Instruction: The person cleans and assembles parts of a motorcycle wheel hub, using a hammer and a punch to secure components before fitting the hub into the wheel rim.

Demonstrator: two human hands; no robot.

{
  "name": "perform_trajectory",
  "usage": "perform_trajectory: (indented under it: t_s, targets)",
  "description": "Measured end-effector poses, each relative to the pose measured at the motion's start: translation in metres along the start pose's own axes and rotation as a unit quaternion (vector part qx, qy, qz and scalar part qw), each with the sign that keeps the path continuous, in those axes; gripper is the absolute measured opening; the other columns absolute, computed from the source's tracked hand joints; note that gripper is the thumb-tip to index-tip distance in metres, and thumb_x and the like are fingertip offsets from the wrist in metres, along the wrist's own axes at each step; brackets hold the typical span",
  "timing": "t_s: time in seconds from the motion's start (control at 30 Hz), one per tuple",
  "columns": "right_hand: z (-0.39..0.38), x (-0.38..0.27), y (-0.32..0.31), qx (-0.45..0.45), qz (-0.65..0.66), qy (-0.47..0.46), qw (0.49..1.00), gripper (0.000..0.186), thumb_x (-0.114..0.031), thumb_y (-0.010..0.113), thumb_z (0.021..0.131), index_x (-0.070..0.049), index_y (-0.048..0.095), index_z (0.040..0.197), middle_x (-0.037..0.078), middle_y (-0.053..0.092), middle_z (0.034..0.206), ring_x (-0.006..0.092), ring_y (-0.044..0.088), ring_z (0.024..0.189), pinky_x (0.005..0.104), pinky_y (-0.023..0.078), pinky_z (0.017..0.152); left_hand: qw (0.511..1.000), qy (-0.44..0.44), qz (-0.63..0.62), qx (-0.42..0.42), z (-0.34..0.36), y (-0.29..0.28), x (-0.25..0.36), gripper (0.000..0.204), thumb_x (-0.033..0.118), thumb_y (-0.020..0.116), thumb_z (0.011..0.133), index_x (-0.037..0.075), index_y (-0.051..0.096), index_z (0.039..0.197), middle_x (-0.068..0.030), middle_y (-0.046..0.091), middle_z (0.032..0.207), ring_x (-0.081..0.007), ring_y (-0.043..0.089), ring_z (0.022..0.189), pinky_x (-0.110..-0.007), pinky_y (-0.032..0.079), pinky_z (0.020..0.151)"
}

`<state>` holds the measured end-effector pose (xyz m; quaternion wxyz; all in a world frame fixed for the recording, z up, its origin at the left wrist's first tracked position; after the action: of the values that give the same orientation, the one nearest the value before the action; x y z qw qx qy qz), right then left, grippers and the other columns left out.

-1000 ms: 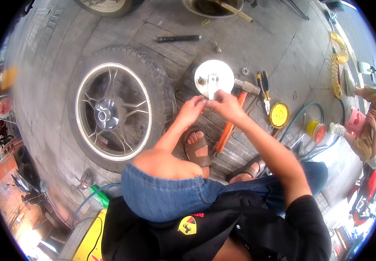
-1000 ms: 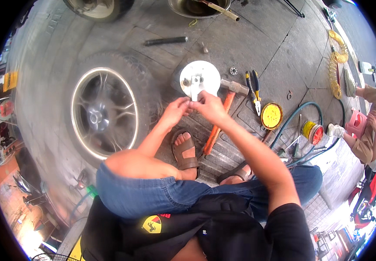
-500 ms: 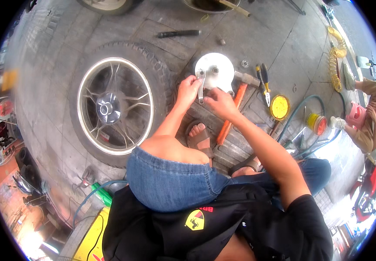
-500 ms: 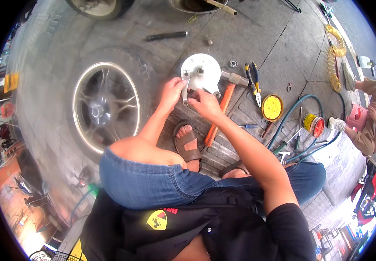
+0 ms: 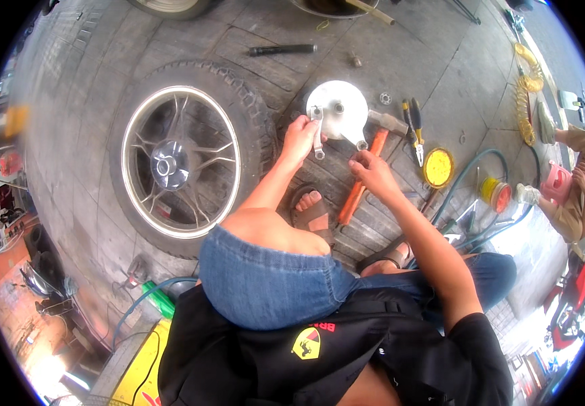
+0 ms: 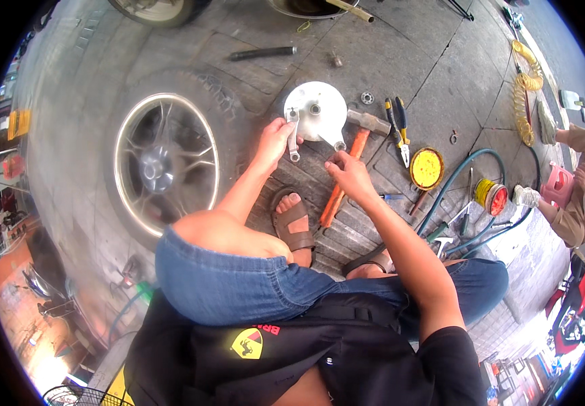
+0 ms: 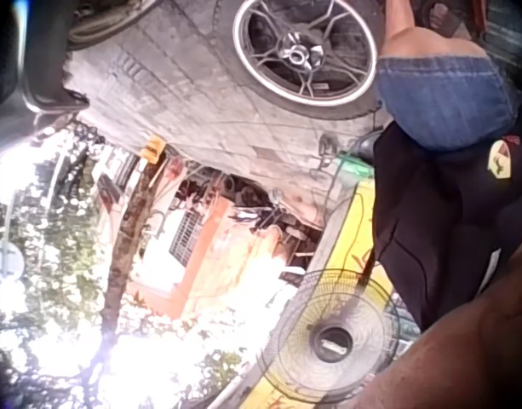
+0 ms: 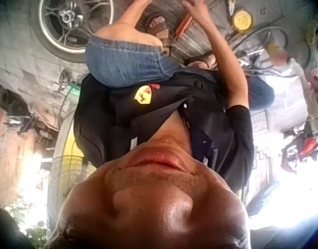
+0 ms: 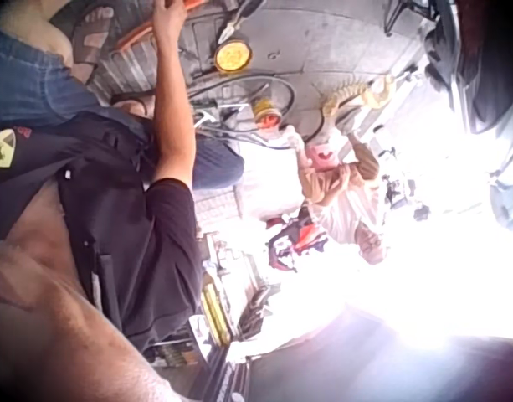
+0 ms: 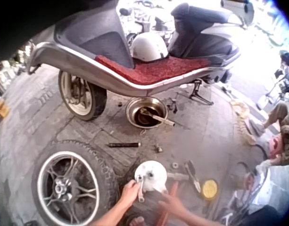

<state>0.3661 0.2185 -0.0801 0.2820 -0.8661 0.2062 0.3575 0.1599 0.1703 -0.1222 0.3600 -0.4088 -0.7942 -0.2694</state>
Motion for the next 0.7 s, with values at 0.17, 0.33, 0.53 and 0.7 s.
perform_trajectory:
  t_s: [0.17, 0.33, 0.53, 0.7]
  targets:
    - [0.002, 0.005, 0.003, -0.004, 0.014, -0.009, 1.000, 0.026, -0.025, 0.064, 0.089, -0.001, 0.063, 0.098, 0.010, 0.067, 0.075, 0.0171, 0.065, 0.066, 0.0335, 0.051, 0.066, 0.999, -0.021, 0.029, -0.004, -0.002, -0.001, 0.003, 0.018, 0.020, 0.052, 0.097, 0.003, 0.055, 0.093, -0.0084, 0.065, 0.076, -0.0150, 0.064, 0.066, -0.029, 0.050, 0.052]
    - [0.001, 0.001, 0.002, 0.006, 0.036, -0.019, 0.999, 0.025, -0.024, 0.064, 0.089, 0.000, 0.063, 0.097, 0.010, 0.067, 0.074, 0.0187, 0.065, 0.065, 0.0342, 0.051, 0.066, 1.000, -0.003, 0.000, 0.008, -0.002, -0.003, 0.003, 0.018, 0.017, 0.052, 0.096, 0.000, 0.057, 0.091, -0.0097, 0.065, 0.077, -0.0158, 0.065, 0.066, -0.029, 0.050, 0.055]
    - [0.006, -0.012, -0.027, 0.161, -0.124, -0.114, 0.973, 0.035, -0.022, 0.066, 0.085, -0.003, 0.057, 0.113, 0.018, 0.063, 0.104, 0.0320, 0.061, 0.098, 0.0420, 0.050, 0.081, 1.000, 0.023, 0.020, 0.006, -0.003, 0.007, 0.012, 0.020, 0.019, 0.052, 0.096, 0.000, 0.059, 0.094, -0.0092, 0.066, 0.079, -0.0153, 0.064, 0.067, -0.028, 0.050, 0.059]
    - [0.018, -0.034, -0.011, 0.142, -0.263, -0.154, 0.942, 0.072, -0.042, 0.071, 0.081, -0.004, 0.043, 0.135, 0.022, 0.052, 0.126, 0.0397, 0.045, 0.124, 0.0471, 0.042, 0.099, 1.000, -0.011, -0.007, 0.017, -0.020, -0.001, -0.007, 0.023, 0.024, 0.052, 0.097, 0.003, 0.061, 0.101, -0.0059, 0.066, 0.084, -0.0141, 0.063, 0.073, -0.027, 0.052, 0.062]
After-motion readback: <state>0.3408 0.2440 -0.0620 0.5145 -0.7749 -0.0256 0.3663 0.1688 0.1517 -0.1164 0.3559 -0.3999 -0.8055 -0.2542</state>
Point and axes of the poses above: each hand's wrist, its own z-axis towards the middle knuckle, its own y-axis out of the palm, x = y × z, the point moved 3 cm from there along z, towards the middle knuckle
